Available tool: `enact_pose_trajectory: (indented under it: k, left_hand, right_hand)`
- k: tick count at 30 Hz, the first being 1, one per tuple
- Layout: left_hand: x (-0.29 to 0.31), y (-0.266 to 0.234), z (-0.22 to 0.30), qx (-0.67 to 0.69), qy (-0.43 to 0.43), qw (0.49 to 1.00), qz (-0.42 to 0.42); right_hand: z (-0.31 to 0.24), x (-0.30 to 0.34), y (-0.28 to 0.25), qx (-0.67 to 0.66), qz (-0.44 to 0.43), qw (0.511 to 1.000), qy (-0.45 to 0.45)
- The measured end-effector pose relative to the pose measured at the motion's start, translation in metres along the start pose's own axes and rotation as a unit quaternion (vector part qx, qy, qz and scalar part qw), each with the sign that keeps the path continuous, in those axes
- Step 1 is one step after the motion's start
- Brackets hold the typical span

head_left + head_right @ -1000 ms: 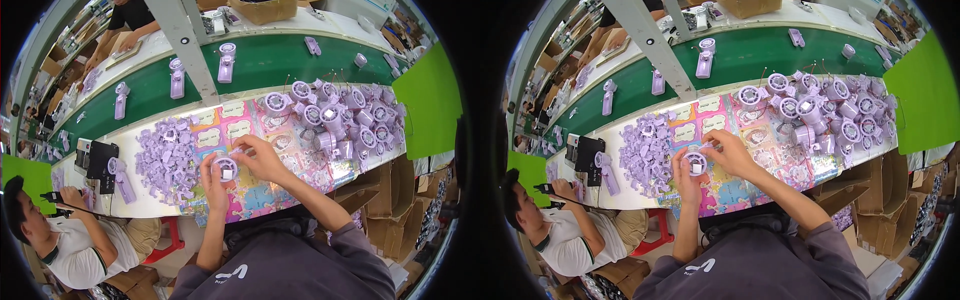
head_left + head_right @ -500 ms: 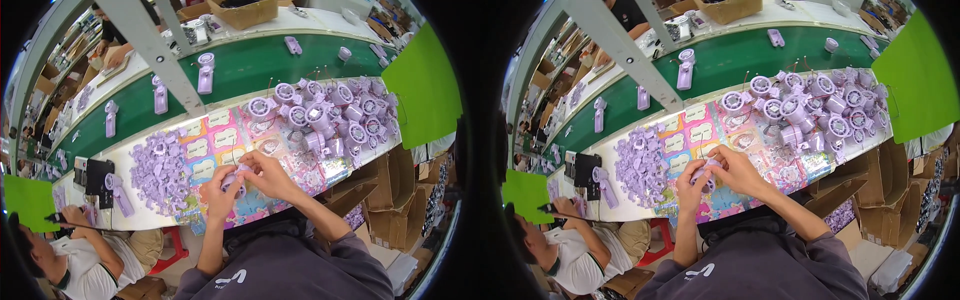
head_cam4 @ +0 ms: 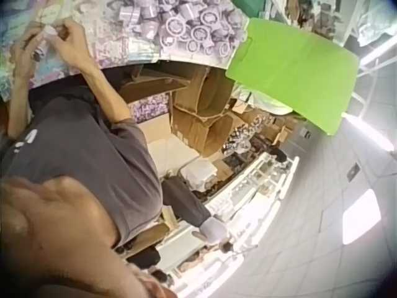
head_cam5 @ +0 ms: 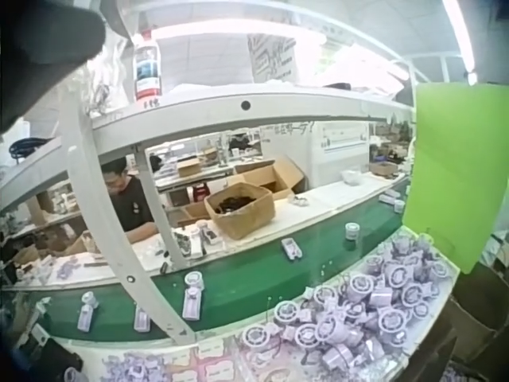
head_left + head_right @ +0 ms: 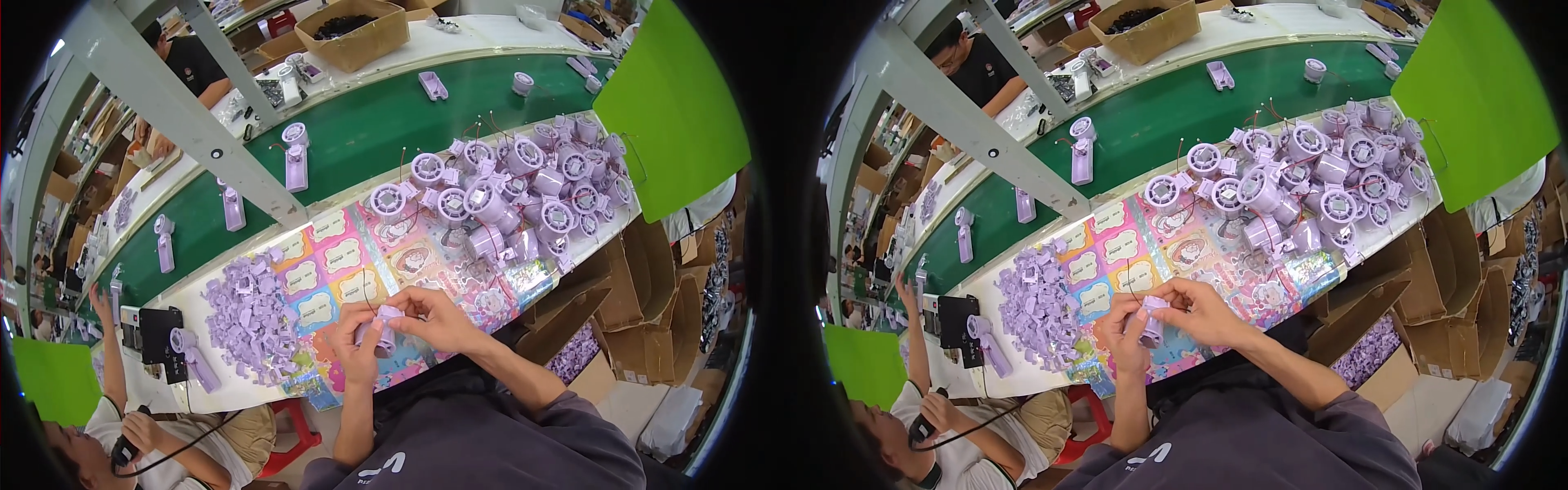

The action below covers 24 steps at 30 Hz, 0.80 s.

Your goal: The person assembles handheld fans by attaching plastic casing components and connectors to fan heads by hand, then places the assembled fan units onto the conveyor belt.

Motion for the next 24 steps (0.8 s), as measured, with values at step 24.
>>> enact_pose_trajectory:
  k: [24]
  left_hand:
    - [-0.16,0.117,0.052,-0.381,0.363,0.85,-0.019]
  right_hand:
    - [0.009,0.008,-0.067,0.384,0.224,0.846,-0.293]
Point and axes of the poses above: each hand's wrist, its own x-axis away from the middle knuckle, its own y-axis out of the palm, z = x × y, the point moved 4 cm from there along -x, towards the middle knuckle, and after that the axes turned 9 degrees about z, right-handed, at the moved point
